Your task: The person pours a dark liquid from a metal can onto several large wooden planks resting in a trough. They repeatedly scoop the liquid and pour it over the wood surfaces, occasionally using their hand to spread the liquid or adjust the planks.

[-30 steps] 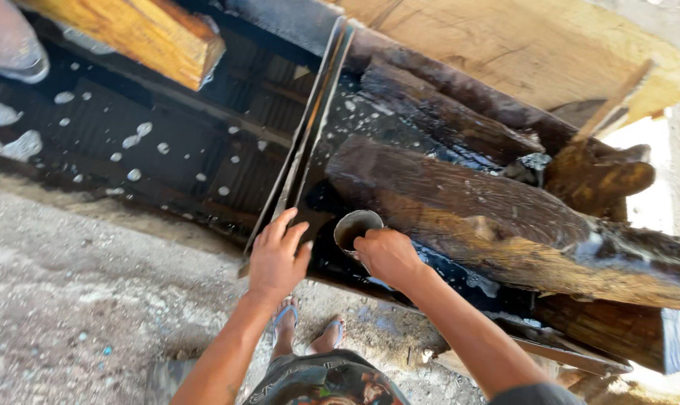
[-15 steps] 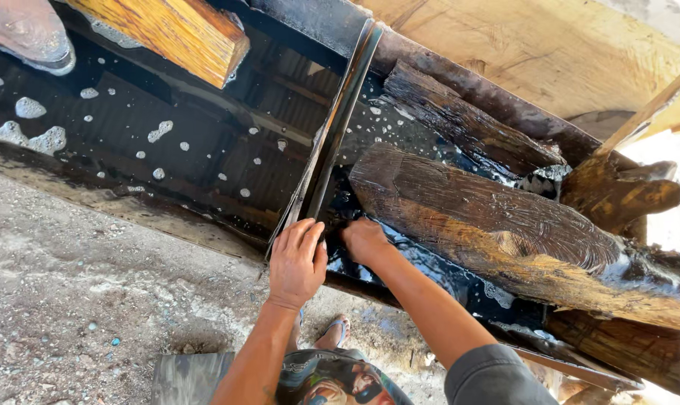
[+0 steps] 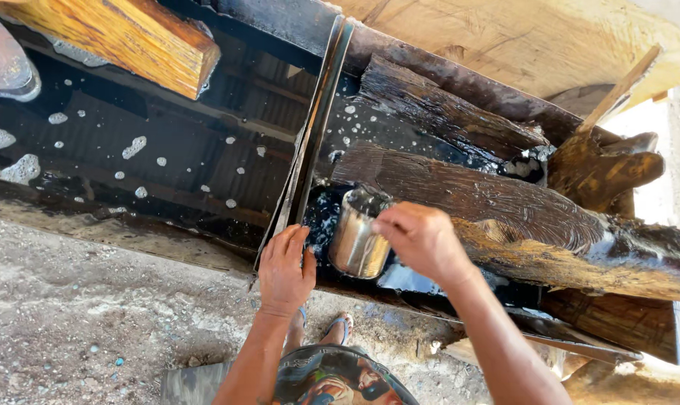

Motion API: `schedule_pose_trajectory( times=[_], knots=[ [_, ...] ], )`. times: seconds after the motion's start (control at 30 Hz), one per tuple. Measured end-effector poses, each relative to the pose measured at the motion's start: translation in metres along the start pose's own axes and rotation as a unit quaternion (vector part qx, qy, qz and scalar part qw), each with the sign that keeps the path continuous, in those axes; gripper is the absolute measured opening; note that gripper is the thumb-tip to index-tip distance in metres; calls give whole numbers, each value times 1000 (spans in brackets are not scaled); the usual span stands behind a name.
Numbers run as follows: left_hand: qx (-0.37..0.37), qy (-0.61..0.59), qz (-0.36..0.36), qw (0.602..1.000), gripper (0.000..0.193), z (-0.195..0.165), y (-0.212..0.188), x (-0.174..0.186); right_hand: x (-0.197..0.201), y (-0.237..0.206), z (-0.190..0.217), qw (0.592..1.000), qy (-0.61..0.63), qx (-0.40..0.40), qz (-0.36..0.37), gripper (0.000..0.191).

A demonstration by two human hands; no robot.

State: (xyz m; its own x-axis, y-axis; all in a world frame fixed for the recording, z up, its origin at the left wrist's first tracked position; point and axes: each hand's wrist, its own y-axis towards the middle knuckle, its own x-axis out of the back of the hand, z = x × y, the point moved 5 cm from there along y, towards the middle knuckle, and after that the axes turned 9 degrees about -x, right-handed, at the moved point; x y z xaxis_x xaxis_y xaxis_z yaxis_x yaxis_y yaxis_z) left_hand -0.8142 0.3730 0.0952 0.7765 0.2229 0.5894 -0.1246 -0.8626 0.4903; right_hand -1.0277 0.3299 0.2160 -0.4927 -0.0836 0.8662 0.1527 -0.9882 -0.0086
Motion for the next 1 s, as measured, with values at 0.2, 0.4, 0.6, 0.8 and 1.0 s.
schedule_pose_trajectory(
  times=[0.2, 0.4, 0.6, 0.8, 1.0],
  knots=[
    [3, 1, 4, 1000, 37, -1, 1, -2, 64, 38, -34, 970, 146, -193, 12, 20],
    [7, 13, 7, 1000, 38, 1, 0, -2, 87, 111, -71, 951, 236, -200, -24, 28],
    [15, 11, 14, 1000, 38, 3, -1, -4, 81, 174, -116, 954, 156, -253, -40, 26],
    [18, 10, 14, 1000, 39, 4, -1, -3, 67, 218, -157, 920, 290, -258, -56, 23],
    [18, 22, 36, 999, 42, 3, 0, -2, 74, 218, -189, 830, 474, -277, -94, 21]
  ],
)
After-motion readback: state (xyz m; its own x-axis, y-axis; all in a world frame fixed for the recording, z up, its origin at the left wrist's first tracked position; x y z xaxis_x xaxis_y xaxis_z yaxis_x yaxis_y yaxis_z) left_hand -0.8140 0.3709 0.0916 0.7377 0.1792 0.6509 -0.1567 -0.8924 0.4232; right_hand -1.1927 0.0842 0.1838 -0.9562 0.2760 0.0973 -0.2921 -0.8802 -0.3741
